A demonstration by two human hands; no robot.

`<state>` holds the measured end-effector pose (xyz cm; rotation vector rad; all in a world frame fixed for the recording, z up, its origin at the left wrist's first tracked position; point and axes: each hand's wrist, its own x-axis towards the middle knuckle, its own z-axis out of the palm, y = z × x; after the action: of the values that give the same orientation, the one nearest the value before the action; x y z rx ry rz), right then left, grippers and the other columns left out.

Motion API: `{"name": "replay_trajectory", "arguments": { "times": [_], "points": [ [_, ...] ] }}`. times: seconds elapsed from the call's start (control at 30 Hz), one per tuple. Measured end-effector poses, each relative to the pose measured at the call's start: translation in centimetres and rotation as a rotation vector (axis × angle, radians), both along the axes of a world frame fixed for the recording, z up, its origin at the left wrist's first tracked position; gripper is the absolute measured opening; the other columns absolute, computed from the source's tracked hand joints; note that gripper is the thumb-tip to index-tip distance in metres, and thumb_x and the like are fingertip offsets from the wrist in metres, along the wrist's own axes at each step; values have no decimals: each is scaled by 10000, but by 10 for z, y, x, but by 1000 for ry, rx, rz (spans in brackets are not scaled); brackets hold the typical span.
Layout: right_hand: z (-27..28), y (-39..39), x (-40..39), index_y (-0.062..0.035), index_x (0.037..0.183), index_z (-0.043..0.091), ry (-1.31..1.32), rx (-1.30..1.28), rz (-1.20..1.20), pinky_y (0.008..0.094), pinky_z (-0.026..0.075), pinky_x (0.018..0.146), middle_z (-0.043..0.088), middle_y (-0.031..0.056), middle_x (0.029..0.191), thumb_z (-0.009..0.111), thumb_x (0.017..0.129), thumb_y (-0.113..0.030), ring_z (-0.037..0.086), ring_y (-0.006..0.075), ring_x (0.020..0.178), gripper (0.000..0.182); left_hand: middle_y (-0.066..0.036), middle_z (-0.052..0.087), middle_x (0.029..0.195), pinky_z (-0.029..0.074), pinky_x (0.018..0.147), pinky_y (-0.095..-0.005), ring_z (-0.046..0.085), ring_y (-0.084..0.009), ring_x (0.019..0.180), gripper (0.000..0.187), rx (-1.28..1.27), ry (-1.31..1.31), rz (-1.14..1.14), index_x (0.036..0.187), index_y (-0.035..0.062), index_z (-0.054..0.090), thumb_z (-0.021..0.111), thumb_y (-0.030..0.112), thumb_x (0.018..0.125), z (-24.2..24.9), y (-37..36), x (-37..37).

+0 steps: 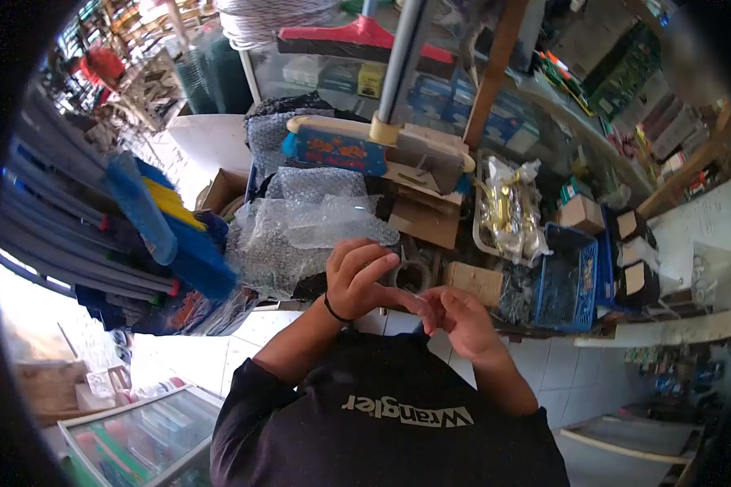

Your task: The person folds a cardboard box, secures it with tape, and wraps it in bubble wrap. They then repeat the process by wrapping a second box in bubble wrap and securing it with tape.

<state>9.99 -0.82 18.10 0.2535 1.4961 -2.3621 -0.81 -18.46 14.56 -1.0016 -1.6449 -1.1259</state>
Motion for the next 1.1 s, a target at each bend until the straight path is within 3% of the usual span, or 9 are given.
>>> {"name": "replay_trajectory", "arguments": {
  "times": [0.2, 0.4, 0.5, 0.6, 0.77, 1.1],
  "points": [
    [7, -6, 5, -13, 986, 602, 2, 185, -7, 230, 418, 602, 595, 16, 778, 566, 901, -196, 521, 88, 666, 205, -41, 564, 903, 457, 666, -340, 567, -232, 804, 703, -102, 0, -172, 1035, 95, 571, 774, 481, 483, 0, 10, -2],
    [-9, -2, 21, -12, 944, 610, 72, 461, -193, 230, 432, 621, 615, 28, 816, 595, 871, -109, 529, 81, 699, 122, -35, 563, 909, 454, 693, -339, 566, -232, 828, 608, -243, -102, -261, 1013, 107, 593, 772, 425, 528, -8, 24, 6],
    [-21, -2, 31, -27, 945, 605, 191, 522, -529, 215, 425, 590, 602, 23, 779, 603, 865, -111, 522, 84, 656, 116, -51, 563, 926, 455, 710, -349, 563, -248, 850, 549, -339, -244, -261, 997, 105, 594, 785, 364, 552, -17, 28, 11],
    [-25, 36, 45, -34, 945, 597, 192, 254, -945, 206, 411, 552, 581, 15, 740, 617, 854, -119, 507, 81, 624, 126, -80, 566, 943, 458, 728, -368, 558, -276, 869, 464, -388, -434, -297, 976, 90, 592, 786, 276, 599, -35, 37, 17],
    [-44, 105, 91, -42, 939, 592, 10, 100, -1230, 194, 370, 512, 572, 12, 765, 631, 848, -170, 482, 72, 606, 162, -110, 560, 964, 461, 754, -388, 545, -310, 894, 364, -512, -647, -351, 982, 62, 579, 746, 162, 675, -55, 53, 23],
    [-123, 161, 84, -49, 974, 628, -308, 360, -1020, 199, 355, 522, 602, 0, 782, 662, 817, -201, 509, 74, 631, 222, -117, 541, 1013, 444, 802, -401, 520, -322, 952, 345, -703, -728, -278, 1017, 56, 562, 710, 145, 719, -71, 98, 30]
  ]
}}
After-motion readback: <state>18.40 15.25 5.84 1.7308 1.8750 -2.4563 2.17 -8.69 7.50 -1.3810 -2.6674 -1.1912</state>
